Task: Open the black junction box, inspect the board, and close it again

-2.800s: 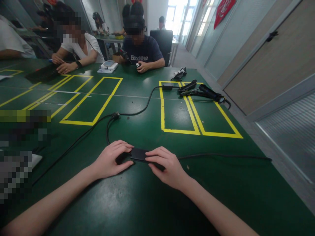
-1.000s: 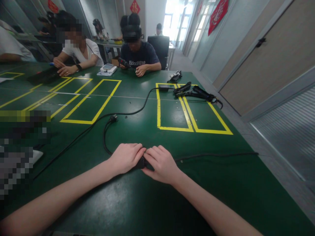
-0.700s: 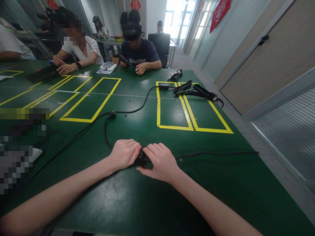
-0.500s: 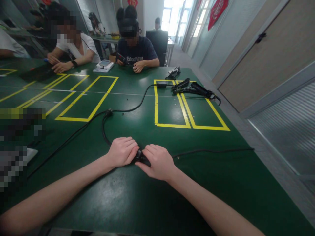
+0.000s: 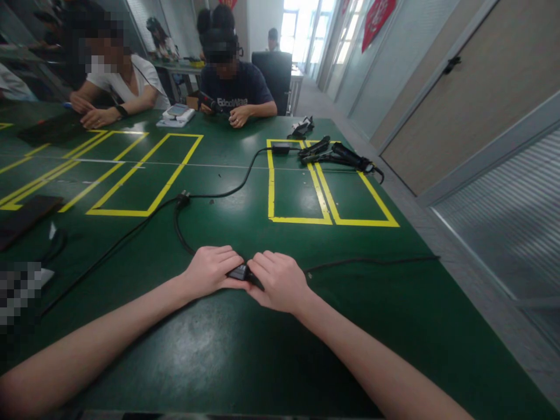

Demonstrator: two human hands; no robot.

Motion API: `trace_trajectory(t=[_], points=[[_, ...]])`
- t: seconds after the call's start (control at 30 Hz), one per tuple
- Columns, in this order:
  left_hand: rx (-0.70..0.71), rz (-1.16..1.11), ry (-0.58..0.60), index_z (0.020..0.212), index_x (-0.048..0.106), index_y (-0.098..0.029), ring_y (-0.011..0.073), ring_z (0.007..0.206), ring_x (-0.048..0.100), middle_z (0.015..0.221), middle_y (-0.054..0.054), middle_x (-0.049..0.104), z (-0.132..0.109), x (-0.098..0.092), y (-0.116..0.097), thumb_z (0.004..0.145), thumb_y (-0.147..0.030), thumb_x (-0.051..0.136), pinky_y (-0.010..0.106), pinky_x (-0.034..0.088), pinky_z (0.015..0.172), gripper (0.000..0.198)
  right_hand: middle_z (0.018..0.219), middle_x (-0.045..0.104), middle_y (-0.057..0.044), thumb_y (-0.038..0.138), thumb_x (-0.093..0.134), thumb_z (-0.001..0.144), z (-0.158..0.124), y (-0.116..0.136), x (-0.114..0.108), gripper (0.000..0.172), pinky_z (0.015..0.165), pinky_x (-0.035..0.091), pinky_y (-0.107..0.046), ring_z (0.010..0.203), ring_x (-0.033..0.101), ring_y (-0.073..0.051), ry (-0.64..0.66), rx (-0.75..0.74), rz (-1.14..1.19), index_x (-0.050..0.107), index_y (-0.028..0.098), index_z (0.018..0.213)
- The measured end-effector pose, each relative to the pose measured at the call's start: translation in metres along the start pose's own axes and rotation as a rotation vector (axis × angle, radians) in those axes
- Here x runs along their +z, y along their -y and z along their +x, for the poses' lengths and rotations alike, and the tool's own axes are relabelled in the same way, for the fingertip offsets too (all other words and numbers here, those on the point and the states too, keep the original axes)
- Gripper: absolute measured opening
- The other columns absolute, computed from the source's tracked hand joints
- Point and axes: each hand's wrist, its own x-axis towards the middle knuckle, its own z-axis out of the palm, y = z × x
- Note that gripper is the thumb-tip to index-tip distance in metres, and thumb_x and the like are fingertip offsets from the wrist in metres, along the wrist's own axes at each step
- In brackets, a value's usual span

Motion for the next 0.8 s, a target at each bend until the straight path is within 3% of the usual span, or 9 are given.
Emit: trace_trajectory(t=[0.13,0.37,0.57,0.8], points=[[-0.014,0.017,0.033,0.083,0.066,-0.017,0.0168,0.068,0.058,0.071,0.002,0.064,0.001,0.0,0.001,0.106,-0.072,0.03,0.029,0.04,0.059,0.069,0.095,0.071,-0.011,0.034,0.055,0.1,0.0,0.001,0.001,0.022,0.069,0.045,-0.034,0.081,0.063,-0.023,0.057,0.058,0.019,0.066,0.016,0.107],[-0.024,-0.153,0.144,0.099,0.068,-0.016,0.0177,0.078,0.065,0.087,0.005,0.071,0.001,-0.016,0.017,0.109,-0.064,0.036,0.027,0.045,0.065,0.058,0.094,0.073,-0.01,0.034,0.053,0.104,0.003,-0.005,-0.003,0.021,0.07,0.045,-0.034,0.08,0.063,-0.022,0.054,0.037,0.009,0.065,0.016,0.106],[-0.059,-0.24,0.14,0.097,0.067,-0.016,0.0185,0.079,0.065,0.089,0.006,0.071,-0.004,-0.019,0.014,0.111,-0.059,0.039,0.028,0.046,0.068,0.053,0.1,0.072,-0.011,0.032,0.058,0.101,0.007,-0.001,-0.005,0.018,0.073,0.046,-0.034,0.087,0.064,-0.023,0.112,0.098,0.057,0.063,0.016,0.106],[-0.094,-0.296,0.145,0.109,0.066,-0.016,0.0201,0.087,0.067,0.098,0.007,0.073,-0.005,-0.023,0.015,0.109,-0.05,0.048,0.03,0.05,0.075,0.038,0.09,0.069,-0.009,0.039,0.05,0.108,0.005,-0.009,-0.009,0.027,0.068,0.044,-0.033,0.078,0.061,-0.021,0.117,0.052,0.022,0.062,0.016,0.099]])
